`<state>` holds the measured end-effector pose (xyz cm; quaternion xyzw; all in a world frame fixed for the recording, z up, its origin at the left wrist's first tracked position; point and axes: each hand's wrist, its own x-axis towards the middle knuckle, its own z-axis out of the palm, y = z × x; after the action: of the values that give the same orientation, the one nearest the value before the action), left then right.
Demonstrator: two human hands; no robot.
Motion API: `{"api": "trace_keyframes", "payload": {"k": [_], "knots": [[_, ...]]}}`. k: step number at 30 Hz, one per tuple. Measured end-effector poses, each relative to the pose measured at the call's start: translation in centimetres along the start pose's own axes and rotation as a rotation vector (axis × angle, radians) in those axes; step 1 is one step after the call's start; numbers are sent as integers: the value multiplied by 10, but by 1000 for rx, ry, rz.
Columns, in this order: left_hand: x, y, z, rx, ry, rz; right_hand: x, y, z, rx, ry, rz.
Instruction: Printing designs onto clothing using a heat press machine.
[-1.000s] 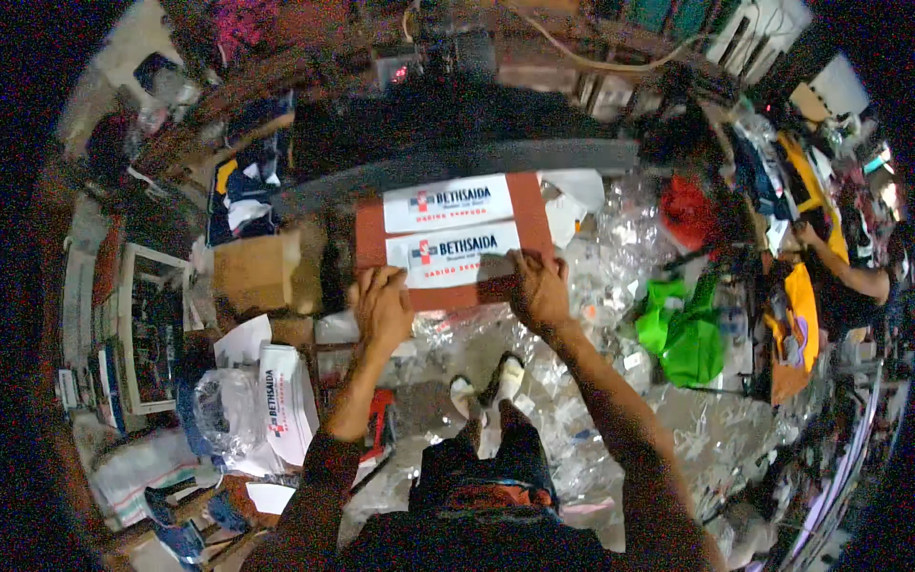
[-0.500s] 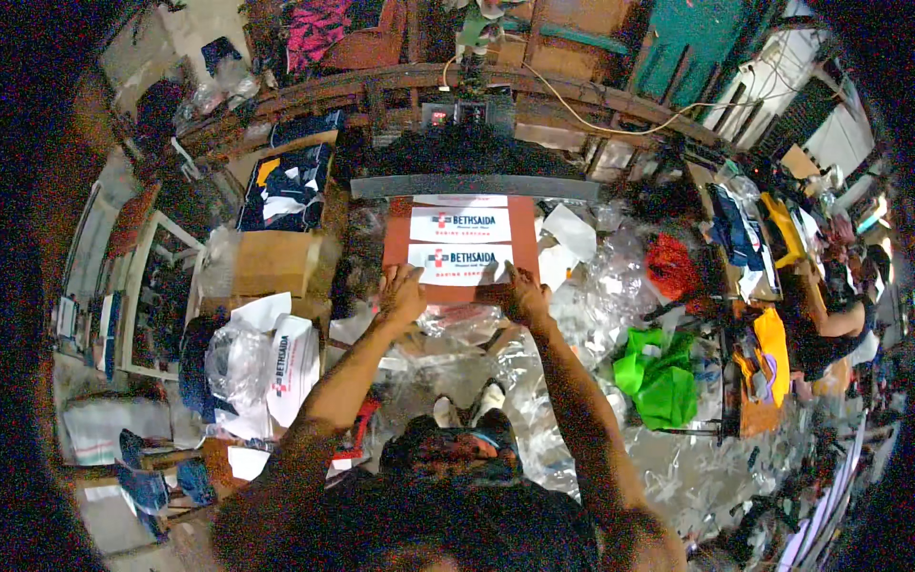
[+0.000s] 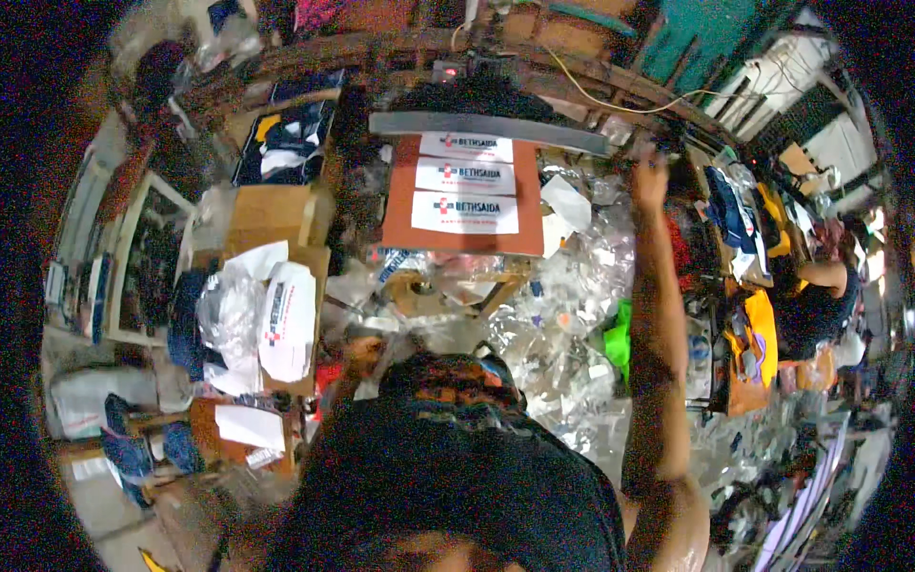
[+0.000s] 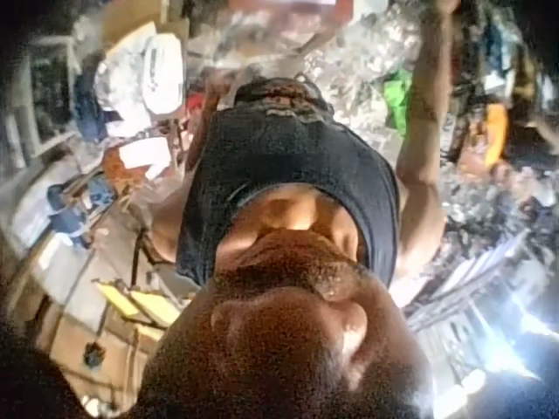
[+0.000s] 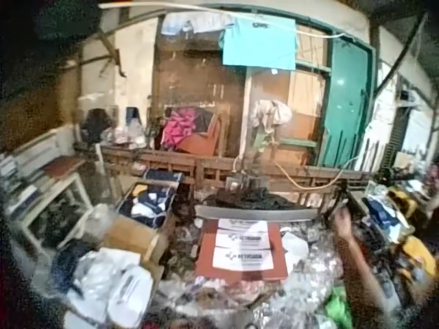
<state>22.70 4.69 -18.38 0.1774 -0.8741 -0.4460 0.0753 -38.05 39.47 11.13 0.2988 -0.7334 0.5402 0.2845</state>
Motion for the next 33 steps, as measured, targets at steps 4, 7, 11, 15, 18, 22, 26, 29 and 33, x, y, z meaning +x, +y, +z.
{"api": "trace_keyframes", "payload": {"k": [4, 7, 11, 15, 18, 22, 26, 29, 33], "knots": [[-69, -161, 32, 508, 236, 176, 128, -168, 70, 110, -22, -52], [-42, -153, 64, 780, 64, 435, 229, -240, 72, -170, -76, -374], [-66, -147, 59, 587, 11, 202, 190, -368, 116, -552, -137, -579], [-98, -153, 41, 30, 74, -191, 216, -403, 156, -564, -324, -643], [-108, -150, 46, -397, 28, -412, 265, -370, 155, -601, -294, -492], [-226, -161, 35, -982, 88, -807, 264, -389, 199, -685, -384, -372], [-240, -156, 38, -1314, 249, -853, 322, -338, 187, -790, -589, -395], [-308, -124, 79, -953, 542, -1170, 276, -370, 233, -629, -823, -149], [-303, -73, 84, -911, 430, -1237, 292, -372, 191, -115, -1192, -401]]}}
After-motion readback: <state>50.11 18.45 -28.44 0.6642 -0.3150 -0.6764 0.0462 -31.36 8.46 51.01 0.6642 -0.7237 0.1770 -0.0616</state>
